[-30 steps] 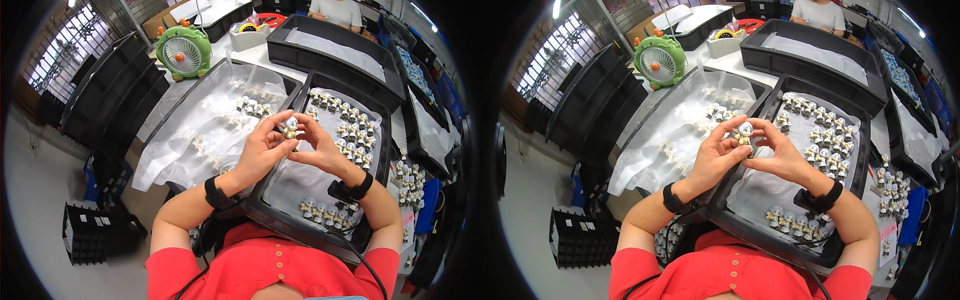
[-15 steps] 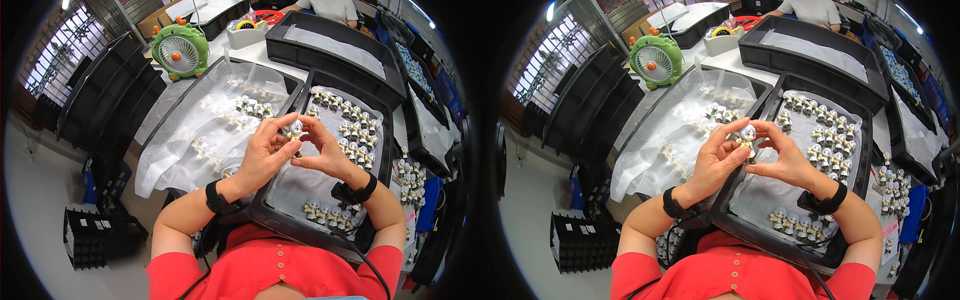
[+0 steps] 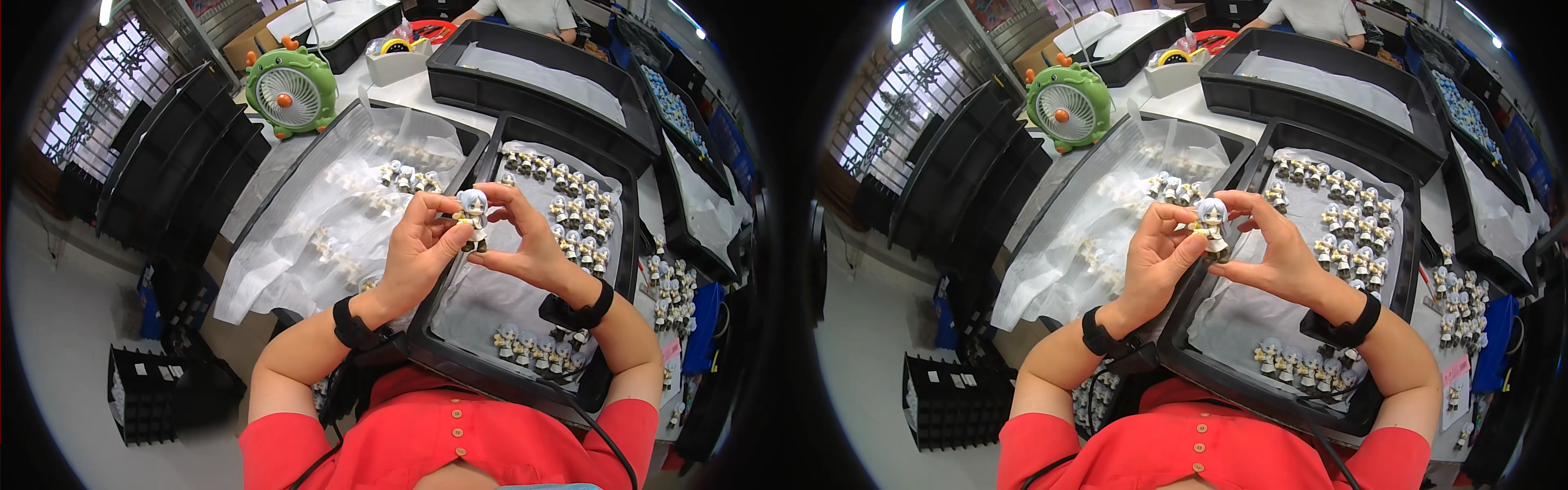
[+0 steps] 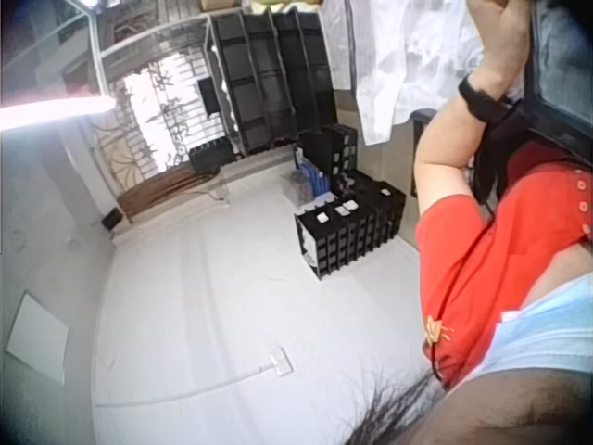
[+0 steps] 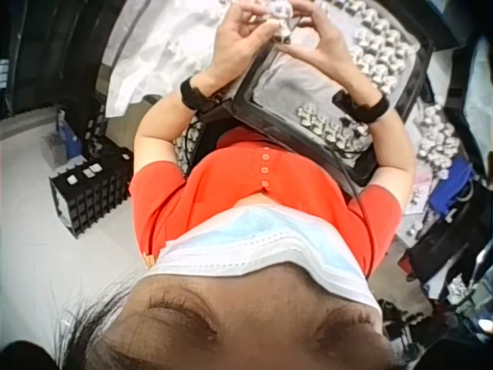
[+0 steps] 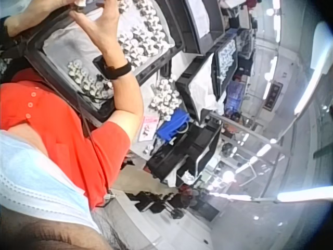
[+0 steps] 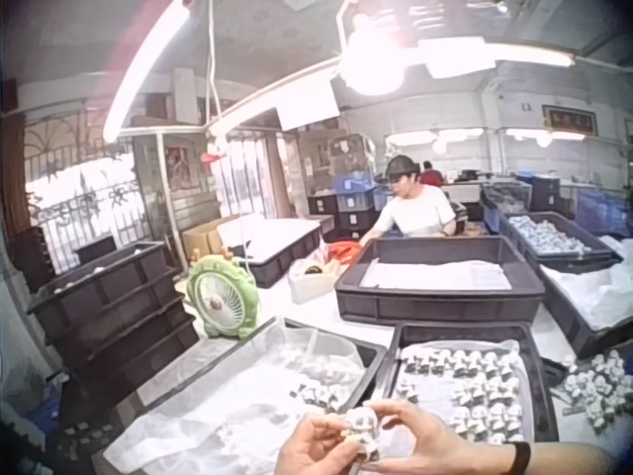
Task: The person assembles small, white, snowman-like figurines by hand. They pick up a figurine, rotate it to inspect the base, and place it into a black tray lined with white paper. The person repeats this process for multiple figurines, arranging them in neat rows within the tray.
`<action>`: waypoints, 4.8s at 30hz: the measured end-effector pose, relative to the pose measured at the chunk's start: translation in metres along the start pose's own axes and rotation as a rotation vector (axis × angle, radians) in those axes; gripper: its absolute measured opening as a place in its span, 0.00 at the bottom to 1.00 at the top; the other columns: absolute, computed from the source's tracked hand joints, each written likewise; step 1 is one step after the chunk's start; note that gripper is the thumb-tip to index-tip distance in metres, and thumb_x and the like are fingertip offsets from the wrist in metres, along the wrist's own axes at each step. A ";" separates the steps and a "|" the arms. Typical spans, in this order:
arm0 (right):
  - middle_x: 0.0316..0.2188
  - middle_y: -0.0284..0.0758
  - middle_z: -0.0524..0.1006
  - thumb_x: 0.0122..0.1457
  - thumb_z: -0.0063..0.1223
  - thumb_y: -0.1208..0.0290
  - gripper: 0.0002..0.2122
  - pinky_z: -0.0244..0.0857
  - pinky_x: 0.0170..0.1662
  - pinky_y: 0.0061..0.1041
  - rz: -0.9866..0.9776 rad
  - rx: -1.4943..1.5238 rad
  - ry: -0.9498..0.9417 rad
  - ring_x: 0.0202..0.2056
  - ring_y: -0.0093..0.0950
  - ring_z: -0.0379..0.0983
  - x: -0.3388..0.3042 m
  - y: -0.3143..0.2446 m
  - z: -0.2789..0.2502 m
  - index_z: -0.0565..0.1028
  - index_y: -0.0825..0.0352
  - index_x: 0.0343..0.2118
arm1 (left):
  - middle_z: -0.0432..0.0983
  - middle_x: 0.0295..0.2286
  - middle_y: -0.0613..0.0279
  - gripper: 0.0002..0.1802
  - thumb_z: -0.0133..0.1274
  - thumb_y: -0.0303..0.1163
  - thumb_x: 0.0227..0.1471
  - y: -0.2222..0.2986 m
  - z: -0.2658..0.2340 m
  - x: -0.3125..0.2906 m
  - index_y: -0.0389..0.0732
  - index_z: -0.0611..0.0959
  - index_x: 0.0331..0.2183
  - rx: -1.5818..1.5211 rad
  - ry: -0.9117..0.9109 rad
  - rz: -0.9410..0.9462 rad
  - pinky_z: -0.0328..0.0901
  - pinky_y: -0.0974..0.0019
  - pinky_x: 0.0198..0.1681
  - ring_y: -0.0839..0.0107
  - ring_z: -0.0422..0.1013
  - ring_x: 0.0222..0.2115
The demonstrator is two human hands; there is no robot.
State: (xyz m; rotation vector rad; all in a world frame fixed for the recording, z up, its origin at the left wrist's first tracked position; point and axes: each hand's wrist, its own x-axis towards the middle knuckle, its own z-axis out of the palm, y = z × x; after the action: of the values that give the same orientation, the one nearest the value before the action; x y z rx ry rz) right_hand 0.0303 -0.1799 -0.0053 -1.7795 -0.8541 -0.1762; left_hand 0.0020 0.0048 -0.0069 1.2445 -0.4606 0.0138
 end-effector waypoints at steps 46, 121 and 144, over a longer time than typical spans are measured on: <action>0.44 0.37 0.70 0.37 0.69 0.73 0.33 0.64 0.46 0.28 -0.126 -0.165 0.049 0.45 0.32 0.68 0.000 -0.001 -0.002 0.65 0.65 0.50 | 0.74 0.39 0.56 0.13 0.48 0.32 0.57 -0.006 -0.010 0.006 0.42 0.66 0.43 -0.093 -0.032 -0.226 0.67 0.71 0.39 0.75 0.72 0.35; 0.46 0.38 0.69 0.34 0.67 0.77 0.32 0.61 0.50 0.33 -0.296 -0.256 0.031 0.48 0.38 0.65 0.003 0.000 0.002 0.66 0.64 0.48 | 0.71 0.33 0.63 0.18 0.55 0.30 0.52 0.001 0.000 0.002 0.37 0.68 0.42 -0.002 -0.011 -0.267 0.67 0.72 0.38 0.78 0.70 0.33; 0.45 0.38 0.67 0.34 0.68 0.76 0.40 0.61 0.49 0.32 -0.299 -0.253 0.036 0.45 0.37 0.64 0.001 -0.007 0.001 0.61 0.62 0.55 | 0.68 0.46 0.54 0.28 0.42 0.24 0.53 0.005 -0.002 0.005 0.36 0.59 0.57 -0.264 -0.101 -0.287 0.67 0.62 0.46 0.63 0.71 0.43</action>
State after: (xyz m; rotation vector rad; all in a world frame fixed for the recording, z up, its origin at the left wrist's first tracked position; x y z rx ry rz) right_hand 0.0270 -0.1775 0.0002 -1.8659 -1.1078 -0.5297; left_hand 0.0058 0.0072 -0.0007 1.0434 -0.3546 -0.3451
